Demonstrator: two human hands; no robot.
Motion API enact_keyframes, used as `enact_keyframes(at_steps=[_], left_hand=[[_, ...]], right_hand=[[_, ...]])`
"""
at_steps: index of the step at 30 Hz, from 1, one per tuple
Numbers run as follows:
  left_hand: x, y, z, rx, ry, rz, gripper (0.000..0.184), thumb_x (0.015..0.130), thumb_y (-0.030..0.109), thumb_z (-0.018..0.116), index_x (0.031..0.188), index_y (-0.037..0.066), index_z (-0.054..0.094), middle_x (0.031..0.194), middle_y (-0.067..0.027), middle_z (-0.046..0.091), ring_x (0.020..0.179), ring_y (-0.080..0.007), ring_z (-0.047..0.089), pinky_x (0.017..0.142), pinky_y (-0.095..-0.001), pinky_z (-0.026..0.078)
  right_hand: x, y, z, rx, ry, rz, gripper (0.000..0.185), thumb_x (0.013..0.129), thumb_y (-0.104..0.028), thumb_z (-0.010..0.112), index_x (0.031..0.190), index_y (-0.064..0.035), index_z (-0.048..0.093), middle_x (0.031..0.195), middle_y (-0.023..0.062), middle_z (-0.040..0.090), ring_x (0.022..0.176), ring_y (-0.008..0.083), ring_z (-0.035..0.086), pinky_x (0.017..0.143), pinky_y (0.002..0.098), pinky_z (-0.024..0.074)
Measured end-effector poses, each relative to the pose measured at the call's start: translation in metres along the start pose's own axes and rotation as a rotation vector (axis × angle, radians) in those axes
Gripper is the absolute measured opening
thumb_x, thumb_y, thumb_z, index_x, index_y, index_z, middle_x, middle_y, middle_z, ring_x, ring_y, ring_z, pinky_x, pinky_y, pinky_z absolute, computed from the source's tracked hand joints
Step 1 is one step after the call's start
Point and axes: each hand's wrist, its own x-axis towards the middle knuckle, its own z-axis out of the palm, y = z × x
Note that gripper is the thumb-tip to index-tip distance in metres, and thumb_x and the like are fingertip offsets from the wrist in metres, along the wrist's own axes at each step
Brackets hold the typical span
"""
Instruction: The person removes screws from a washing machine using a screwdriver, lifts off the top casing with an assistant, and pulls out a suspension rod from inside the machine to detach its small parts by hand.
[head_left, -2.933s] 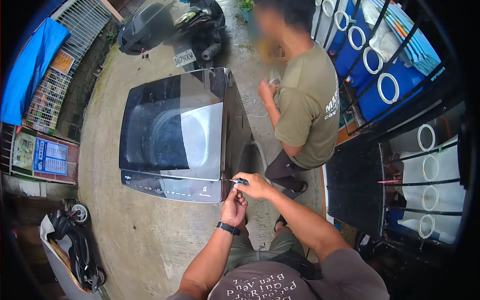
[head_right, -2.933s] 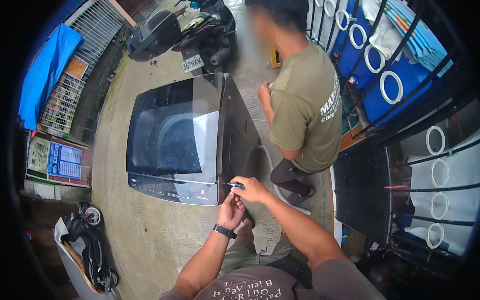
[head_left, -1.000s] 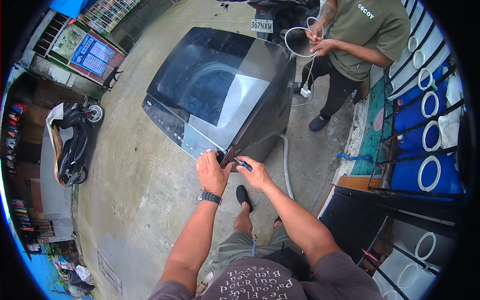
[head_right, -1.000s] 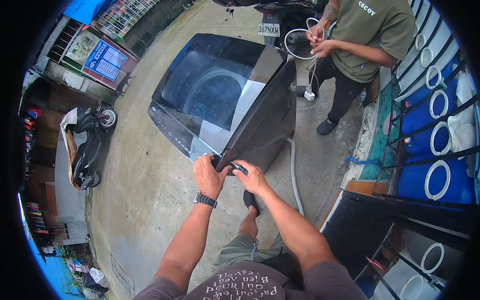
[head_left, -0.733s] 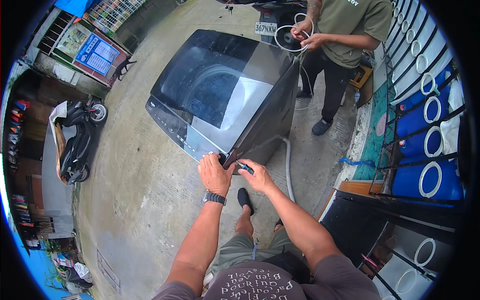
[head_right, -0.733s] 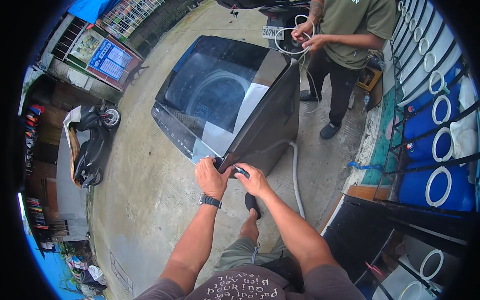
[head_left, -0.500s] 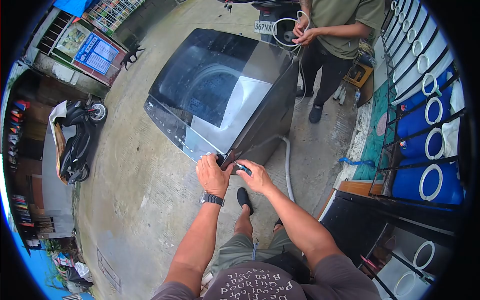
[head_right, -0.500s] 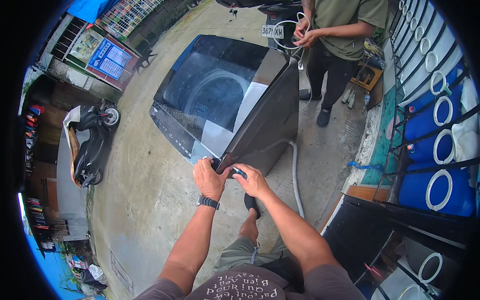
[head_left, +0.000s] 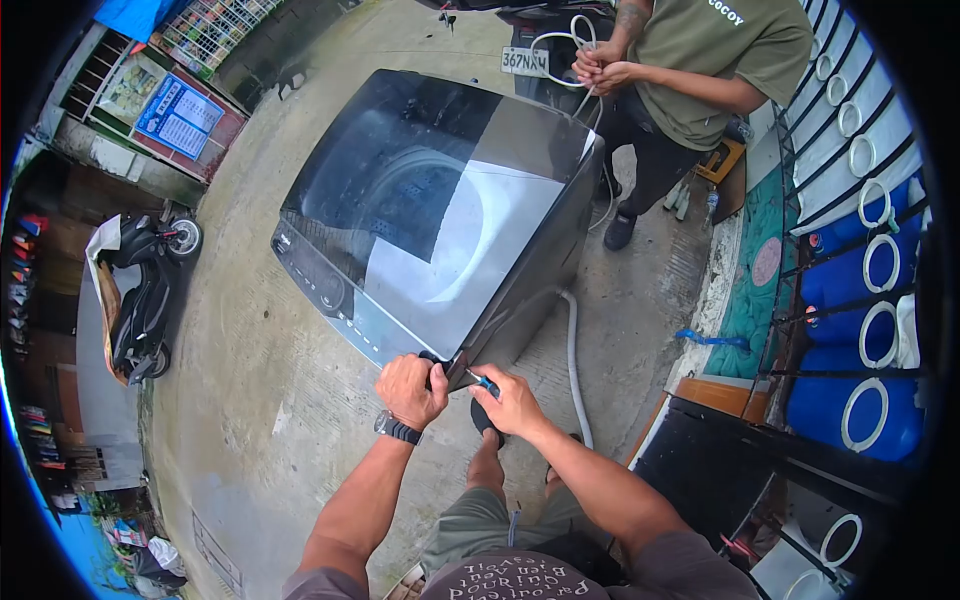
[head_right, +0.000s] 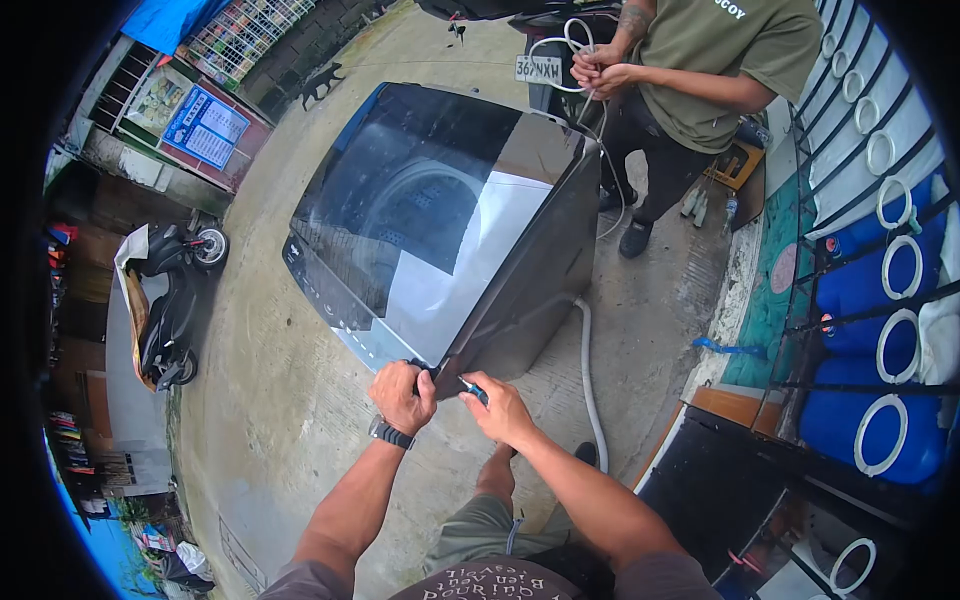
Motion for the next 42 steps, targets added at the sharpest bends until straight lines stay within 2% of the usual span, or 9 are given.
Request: enact_keyframes(at_steps=[2, 4, 10, 17, 19, 28, 32, 38, 42], left_hand=[[0.002, -0.002, 0.001, -0.005, -0.027, 0.002, 0.021, 0.083, 0.016, 0.065, 0.069, 0.01, 0.051, 0.066, -0.0085, 0.049, 0.061, -0.0304, 0.051, 0.057, -0.0428, 0.039], [0.005, -0.002, -0.001, -0.01, -0.018, 0.014, 0.02, 0.08, 0.014, 0.064, 0.067, 0.01, 0.049, 0.065, -0.0083, 0.048, 0.059, -0.0298, 0.05, 0.055, -0.0424, 0.038], [0.007, -0.003, 0.002, 0.018, -0.029, 0.021, 0.025, 0.078, 0.015, 0.066, 0.064, 0.011, 0.045, 0.062, -0.0058, 0.047, 0.056, -0.0265, 0.05, 0.052, -0.0396, 0.038], [0.007, -0.003, -0.002, -0.015, -0.034, 0.027, 0.02, 0.076, 0.013, 0.067, 0.067, 0.01, 0.049, 0.064, -0.0081, 0.05, 0.059, -0.0301, 0.053, 0.055, -0.0422, 0.041], [0.006, -0.004, -0.003, -0.011, -0.034, 0.028, 0.019, 0.076, 0.013, 0.067, 0.067, 0.01, 0.05, 0.065, -0.0079, 0.05, 0.059, -0.0301, 0.053, 0.055, -0.042, 0.041], [0.005, 0.004, -0.008, -0.018, -0.032, 0.002, 0.016, 0.08, 0.012, 0.069, 0.073, 0.009, 0.055, 0.067, -0.0077, 0.053, 0.062, -0.0302, 0.055, 0.058, -0.042, 0.043], [-0.026, 0.022, -0.02, -0.265, -0.095, -0.524, 0.019, 0.098, 0.017, 0.066, 0.083, 0.006, 0.061, 0.07, -0.0032, 0.057, 0.061, -0.0134, 0.051, 0.057, -0.0306, 0.04], [-0.044, 0.064, -0.006, -0.789, 0.249, -0.974, 0.021, 0.102, 0.022, 0.063, 0.088, 0.006, 0.062, 0.069, 0.0076, 0.052, 0.055, -0.0064, 0.041, 0.05, -0.0254, 0.033], [-0.068, 0.063, -0.017, -0.953, -0.053, -1.32, 0.021, 0.103, 0.027, 0.06, 0.102, 0.006, 0.063, 0.063, 0.0096, 0.041, 0.051, -0.0017, 0.032, 0.045, -0.0224, 0.025]], right_hand=[[0.001, 0.013, 0.006, -0.008, 0.049, -0.065, 0.029, 0.097, -0.019, 0.067, 0.121, -0.0046, 0.061, 0.09, 0.0165, 0.069, 0.073, 0.0327, 0.068, 0.066, 0.041, 0.0529], [0.003, 0.021, 0.007, 0.93, -0.16, 0.579, 0.024, 0.1, -0.019, 0.065, 0.119, -0.006, 0.061, 0.078, 0.0051, 0.06, 0.054, 0.0146, 0.054, 0.051, 0.0292, 0.042], [0.001, 0.028, 0.017, 1.743, -0.242, 0.795, 0.019, 0.105, -0.026, 0.056, 0.116, -0.0115, 0.061, 0.079, -0.0006, 0.052, 0.05, 0.0026, 0.036, 0.047, 0.0201, 0.0272], [0.0, 0.03, 0.007, 1.384, -0.252, 0.681, 0.021, 0.103, -0.026, 0.06, 0.118, -0.01, 0.062, 0.08, -0.0005, 0.055, 0.051, 0.0045, 0.04, 0.048, 0.0217, 0.0313], [0.007, 0.037, 0.002, 0.466, -0.185, 0.29, 0.028, 0.099, -0.026, 0.065, 0.119, -0.007, 0.063, 0.083, 0.0056, 0.063, 0.06, 0.0143, 0.057, 0.055, 0.0297, 0.0448], [0.013, 0.012, -0.03, -0.239, -0.246, -0.168, 0.034, 0.091, -0.024, 0.07, 0.122, -0.0096, 0.065, 0.109, 0.0166, 0.072, 0.102, 0.0391, 0.068, 0.085, 0.0425, 0.0537], [0.012, 0.027, -0.034, -0.315, -0.499, -0.212, 0.034, 0.092, -0.026, 0.07, 0.123, -0.0114, 0.066, 0.106, 0.0162, 0.072, 0.101, 0.0358, 0.069, 0.085, 0.0412, 0.0536], [-0.001, 0.002, -0.027, -0.029, -0.166, 0.124, 0.033, 0.092, -0.028, 0.07, 0.118, -0.0094, 0.065, 0.099, 0.0164, 0.072, 0.093, 0.0308, 0.071, 0.081, 0.0405, 0.0536], [0.007, 0.006, -0.027, -0.105, -0.087, 0.123, 0.034, 0.092, -0.028, 0.07, 0.118, -0.007, 0.065, 0.098, 0.0172, 0.073, 0.091, 0.034, 0.071, 0.081, 0.0417, 0.0538]])
